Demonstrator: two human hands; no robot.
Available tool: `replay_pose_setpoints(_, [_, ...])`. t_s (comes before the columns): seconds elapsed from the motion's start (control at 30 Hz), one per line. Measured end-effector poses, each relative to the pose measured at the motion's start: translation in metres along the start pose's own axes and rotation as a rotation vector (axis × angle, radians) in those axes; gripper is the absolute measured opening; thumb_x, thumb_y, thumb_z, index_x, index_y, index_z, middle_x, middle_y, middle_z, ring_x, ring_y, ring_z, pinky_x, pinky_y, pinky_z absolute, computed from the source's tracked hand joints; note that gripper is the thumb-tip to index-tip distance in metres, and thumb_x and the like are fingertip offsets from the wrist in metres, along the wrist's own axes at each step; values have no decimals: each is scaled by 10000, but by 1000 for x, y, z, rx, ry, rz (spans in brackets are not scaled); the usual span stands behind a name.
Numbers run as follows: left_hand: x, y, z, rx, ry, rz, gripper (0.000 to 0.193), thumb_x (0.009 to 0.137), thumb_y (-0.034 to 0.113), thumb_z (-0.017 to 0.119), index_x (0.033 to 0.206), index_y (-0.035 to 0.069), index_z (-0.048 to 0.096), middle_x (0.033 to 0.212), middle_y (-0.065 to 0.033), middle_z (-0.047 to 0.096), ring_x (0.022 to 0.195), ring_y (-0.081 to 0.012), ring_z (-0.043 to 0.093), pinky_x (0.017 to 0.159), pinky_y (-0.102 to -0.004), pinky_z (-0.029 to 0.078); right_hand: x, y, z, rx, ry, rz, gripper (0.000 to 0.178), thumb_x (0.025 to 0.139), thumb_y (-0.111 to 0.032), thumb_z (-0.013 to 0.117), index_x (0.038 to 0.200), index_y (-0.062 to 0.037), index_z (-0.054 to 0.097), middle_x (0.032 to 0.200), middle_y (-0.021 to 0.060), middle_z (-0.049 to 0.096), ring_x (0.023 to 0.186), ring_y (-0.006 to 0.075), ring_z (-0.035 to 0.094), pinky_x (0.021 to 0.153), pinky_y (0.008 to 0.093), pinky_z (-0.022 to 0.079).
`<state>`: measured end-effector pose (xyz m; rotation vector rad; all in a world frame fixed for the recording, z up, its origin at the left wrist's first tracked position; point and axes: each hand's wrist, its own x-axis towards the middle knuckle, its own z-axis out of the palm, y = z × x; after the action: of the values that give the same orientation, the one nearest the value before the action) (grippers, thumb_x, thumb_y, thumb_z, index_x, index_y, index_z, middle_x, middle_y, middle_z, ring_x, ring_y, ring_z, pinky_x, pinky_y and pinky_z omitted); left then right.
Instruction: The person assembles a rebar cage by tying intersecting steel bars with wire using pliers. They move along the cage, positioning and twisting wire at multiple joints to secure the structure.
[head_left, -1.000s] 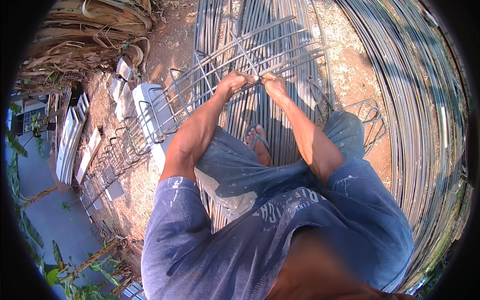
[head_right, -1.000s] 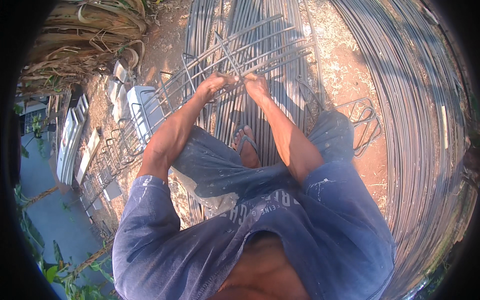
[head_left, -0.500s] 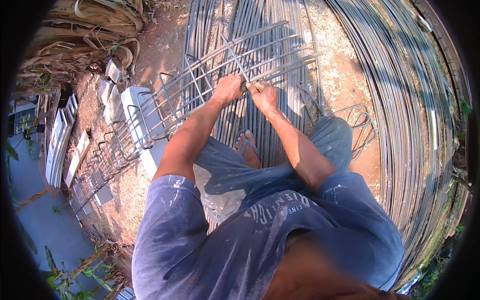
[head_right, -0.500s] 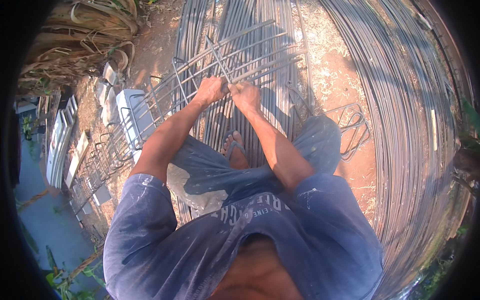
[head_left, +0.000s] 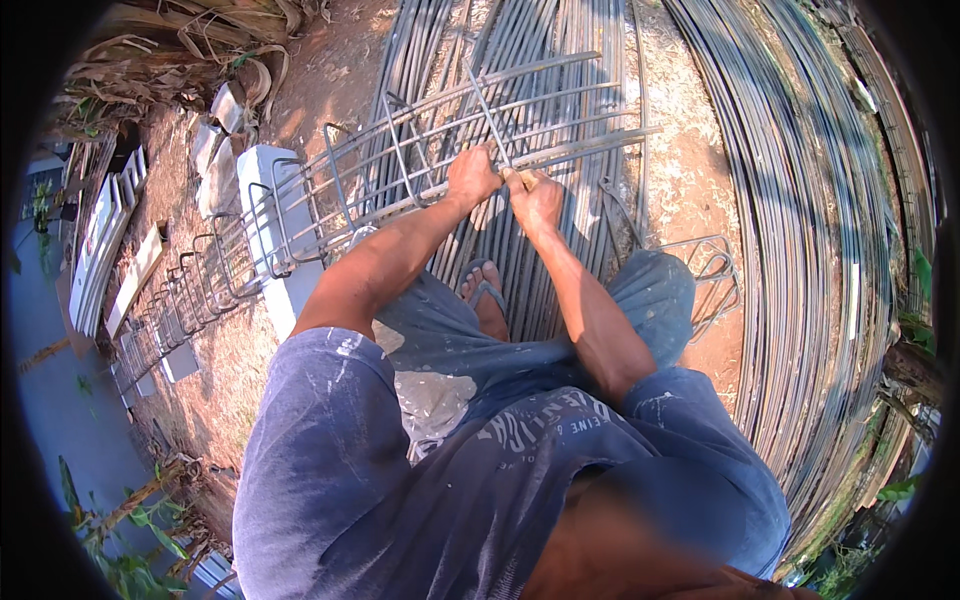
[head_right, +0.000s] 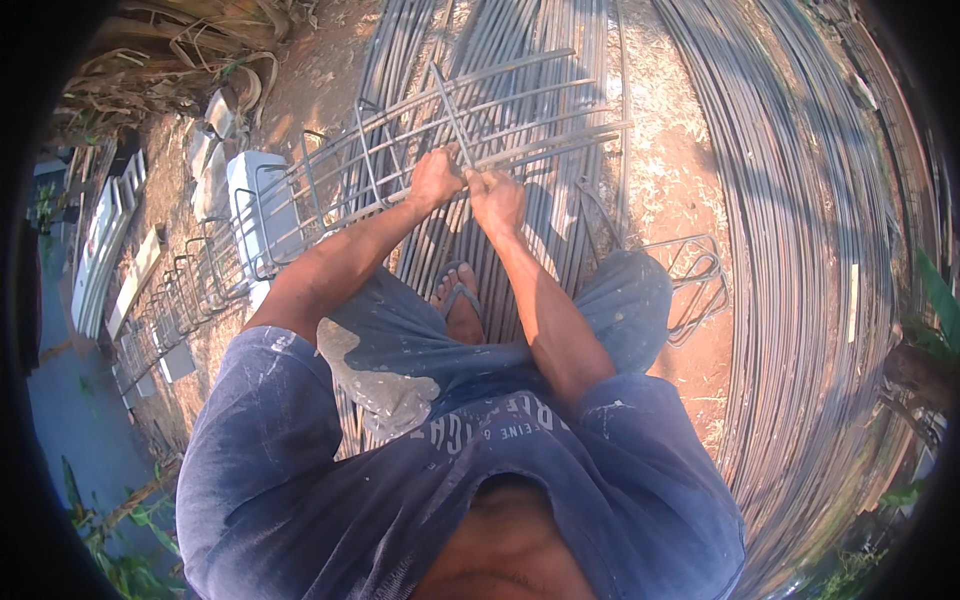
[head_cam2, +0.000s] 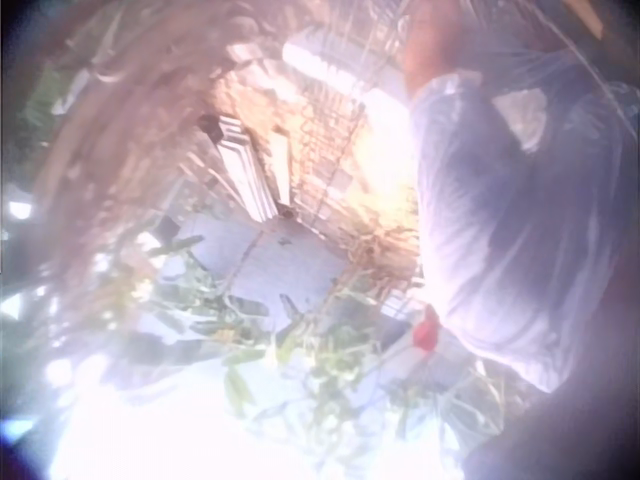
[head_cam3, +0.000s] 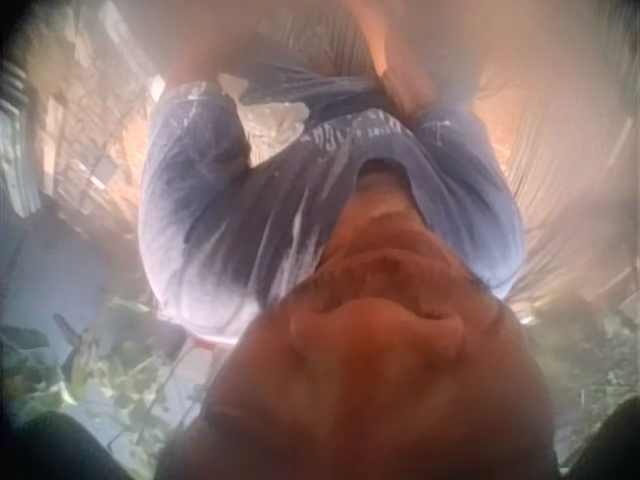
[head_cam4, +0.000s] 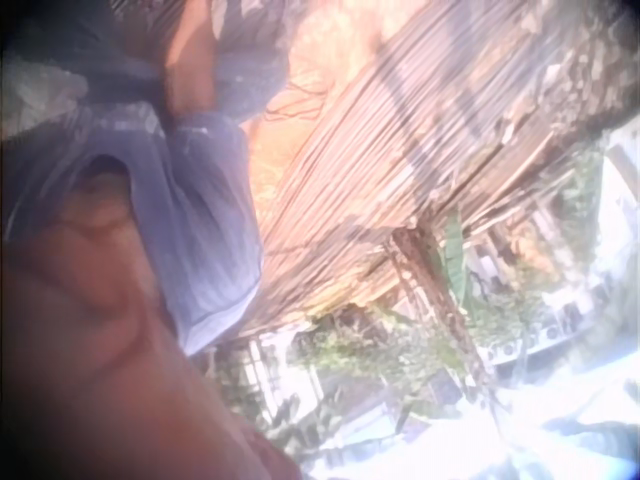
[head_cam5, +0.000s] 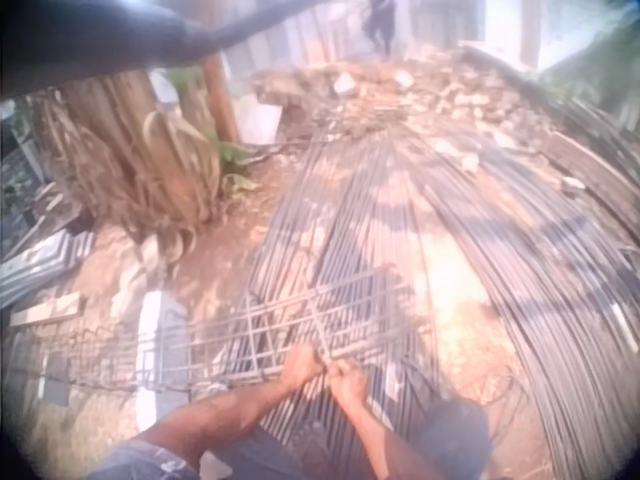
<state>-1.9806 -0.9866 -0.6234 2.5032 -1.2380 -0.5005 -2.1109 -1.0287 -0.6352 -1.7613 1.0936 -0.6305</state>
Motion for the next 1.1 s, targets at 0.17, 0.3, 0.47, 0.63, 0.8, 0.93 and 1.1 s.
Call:
replay_pose_setpoints(0.17, [-1,16,-7,57,-55,12,451,691,210,700,1100,39,623,870,-249,652,876,-409,625,797,-466,501,1,5,0,3,6,-16,318,826,-318,616,820,-7,680,859,202,641,808,399,601,734,448,466])
replay_pose_setpoints(0.3, [8,3,-7,-489,-80,-88,509,702,111,641,1183,-31,557,908,-224,673,875,-352,659,791,-424,519,0,9,2,-22,-15,-7,316,827,-316,616,835,-7,679,865,204,638,810,398,601,736,450,465])
replay_pose_setpoints(0.47, [24,6,-11,-1283,-131,-432,457,730,-103,519,1186,-89,543,872,-191,668,746,-263,675,646,-318,562,-2,-1,-6,7,-54,97,322,825,-321,619,813,-4,668,861,213,636,797,406,598,728,459,455])
replay_pose_setpoints(0.63, [28,10,-11,-1127,-98,-495,160,741,-72,575,871,-61,666,773,-167,666,655,-247,670,575,-342,562,-1,-1,-4,3,-24,78,337,815,-330,634,777,4,657,852,218,638,781,409,599,706,460,451])
replay_pose_setpoints(0.8, [19,9,-11,-807,42,-448,81,767,12,639,806,-1,709,714,-114,689,626,-183,669,593,-310,548,3,0,-3,-24,-65,105,333,815,-335,637,778,-5,670,736,216,630,720,412,606,666,454,463])
replay_pose_setpoints(0.93, [-2,20,-22,-541,195,-269,124,744,84,672,821,0,720,723,-156,692,668,-200,677,668,-319,523,0,-3,-3,22,-23,117,326,814,-341,640,777,-19,678,690,217,630,696,404,618,649,456,469])
replay_pose_setpoints(1.1, [-14,27,-32,-359,289,212,123,712,23,635,810,6,708,746,-167,671,719,-328,659,690,-375,515,3,1,-1,-34,-45,148,298,806,-313,634,818,-20,687,761,221,653,752,405,632,680,456,483])
